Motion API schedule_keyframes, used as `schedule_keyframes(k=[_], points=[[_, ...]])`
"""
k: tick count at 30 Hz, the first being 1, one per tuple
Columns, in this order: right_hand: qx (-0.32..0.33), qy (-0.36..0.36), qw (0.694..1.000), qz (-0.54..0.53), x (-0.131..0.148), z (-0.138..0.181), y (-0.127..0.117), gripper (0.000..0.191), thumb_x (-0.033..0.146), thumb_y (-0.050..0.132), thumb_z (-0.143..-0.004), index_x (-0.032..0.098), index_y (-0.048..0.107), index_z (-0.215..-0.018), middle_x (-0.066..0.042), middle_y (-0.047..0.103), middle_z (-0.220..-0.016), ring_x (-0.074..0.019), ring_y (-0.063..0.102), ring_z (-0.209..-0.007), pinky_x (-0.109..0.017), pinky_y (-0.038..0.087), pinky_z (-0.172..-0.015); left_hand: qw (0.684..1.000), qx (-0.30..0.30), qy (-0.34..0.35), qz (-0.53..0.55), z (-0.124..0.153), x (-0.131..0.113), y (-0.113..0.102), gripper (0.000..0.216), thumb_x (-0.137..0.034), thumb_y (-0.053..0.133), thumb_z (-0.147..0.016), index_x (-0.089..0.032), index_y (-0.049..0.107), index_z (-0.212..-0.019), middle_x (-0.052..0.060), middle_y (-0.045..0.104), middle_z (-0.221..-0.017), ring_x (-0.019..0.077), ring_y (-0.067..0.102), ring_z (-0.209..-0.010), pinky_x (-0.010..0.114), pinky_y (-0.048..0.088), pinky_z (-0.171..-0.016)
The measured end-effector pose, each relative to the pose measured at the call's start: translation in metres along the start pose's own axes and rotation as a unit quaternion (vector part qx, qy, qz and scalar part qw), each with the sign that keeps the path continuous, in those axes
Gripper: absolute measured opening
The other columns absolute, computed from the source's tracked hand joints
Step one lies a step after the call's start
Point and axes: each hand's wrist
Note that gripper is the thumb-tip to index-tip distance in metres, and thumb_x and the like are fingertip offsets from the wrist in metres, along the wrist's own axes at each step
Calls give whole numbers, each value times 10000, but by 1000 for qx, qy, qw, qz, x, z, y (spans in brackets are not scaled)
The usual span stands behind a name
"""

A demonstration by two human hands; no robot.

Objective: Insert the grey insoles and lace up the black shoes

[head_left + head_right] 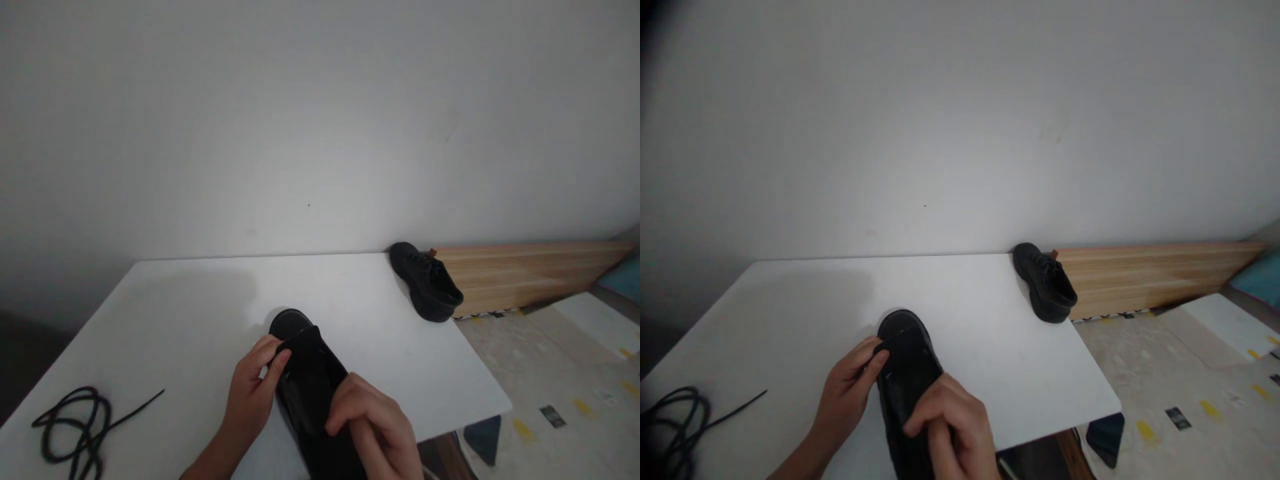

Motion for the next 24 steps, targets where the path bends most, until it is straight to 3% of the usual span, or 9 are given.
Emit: schedule_keyframes(k=[2, 4, 6, 8, 10, 13, 20, 22, 24], points=[[-103, 21, 994, -16, -8, 17, 5, 284, 170, 327, -1020, 244, 589, -940, -66, 611, -871, -205, 621, -844, -313, 514, -747, 1000, 15, 0, 23, -1, -1, -2, 227, -274, 519, -979, -197, 666, -824, 32, 638, -798, 185, 613, -784, 271, 485, -708], [-163, 56, 985, 6, -19, 28, 10, 213, 180, 374, -1018, 264, 520, -1146, -106, 573, -1124, -237, 576, -1076, -362, 508, -897, 997, 61, 17, 37, 1, -5, -4, 254, -293, 470, -1006, -204, 691, -918, 63, 677, -904, 214, 624, -899, 319, 493, -818], [-147, 78, 986, 15, -30, 33, 14, 347, 199, 425, -998, 270, 392, -1336, -134, 472, -1347, -258, 483, -1262, -404, 471, -1014, 991, 116, 47, 38, 6, -11, -5, 263, -329, 449, -1017, -229, 689, -1059, 85, 686, -1045, 252, 595, -1058, 392, 453, -968], [-80, 87, 993, 16, -36, 33, 16, 495, 212, 461, -969, 263, 297, -1433, -138, 403, -1449, -265, 443, -1326, -414, 447, -1062, 986, 152, 69, 21, 15, -18, -6, 274, -360, 525, -982, -266, 633, -1216, 88, 656, -1190, 286, 525, -1207, 450, 383, -1077], [-35, 90, 995, 17, -38, 32, 16, 544, 190, 463, -943, 262, 291, -1454, -127, 401, -1466, -255, 459, -1320, -400, 445, -1070, 983, 162, 81, -6, 23, -23, -7, 383, -288, 597, -933, -298, 561, -1314, 82, 613, -1289, 294, 459, -1296, 470, 348, -1122], [-37, 106, 994, 0, -39, 29, 19, 544, 117, 437, -890, 267, 380, -1409, -106, 437, -1441, -237, 467, -1317, -371, 456, -1055, 981, 171, 93, -27, 30, -24, -6, 469, -90, 519, -876, -314, 565, -1286, 67, 598, -1302, 279, 408, -1346, 490, 341, -1142], [-124, 89, 986, -61, -59, 25, 48, 518, 107, 426, -807, 227, 486, -1307, -113, 438, -1410, -265, 396, -1381, -431, 386, -1123, 980, 170, 105, -14, 16, -20, 2, 366, -33, 436, -795, -238, 669, -990, 89, 597, -1251, 306, 411, -1345, 559, 329, -1149], [-157, 75, 980, -96, -65, 23, 55, 485, 144, 463, -836, 246, 522, -1307, -94, 470, -1390, -276, 427, -1342, -426, 407, -1091, 979, 179, 87, -45, 13, -28, -3, 405, -8, 428, -799, -241, 673, -1022, 84, 518, -1391, 300, 344, -1420, 557, 289, -1183], [-182, 79, 970, -140, -67, 20, 58, 443, 207, 505, -874, 273, 552, -1310, -76, 488, -1384, -285, 465, -1294, -420, 416, -1059, 973, 203, 67, -88, 14, -37, -16, 464, -24, 461, -838, -266, 629, -1197, 72, 351, -1557, 292, 248, -1490, 532, 265, -1208]])
Point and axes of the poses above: each hand's wrist, its own z-axis away from the middle knuckle, its own y-axis out of the palm, x = y × z
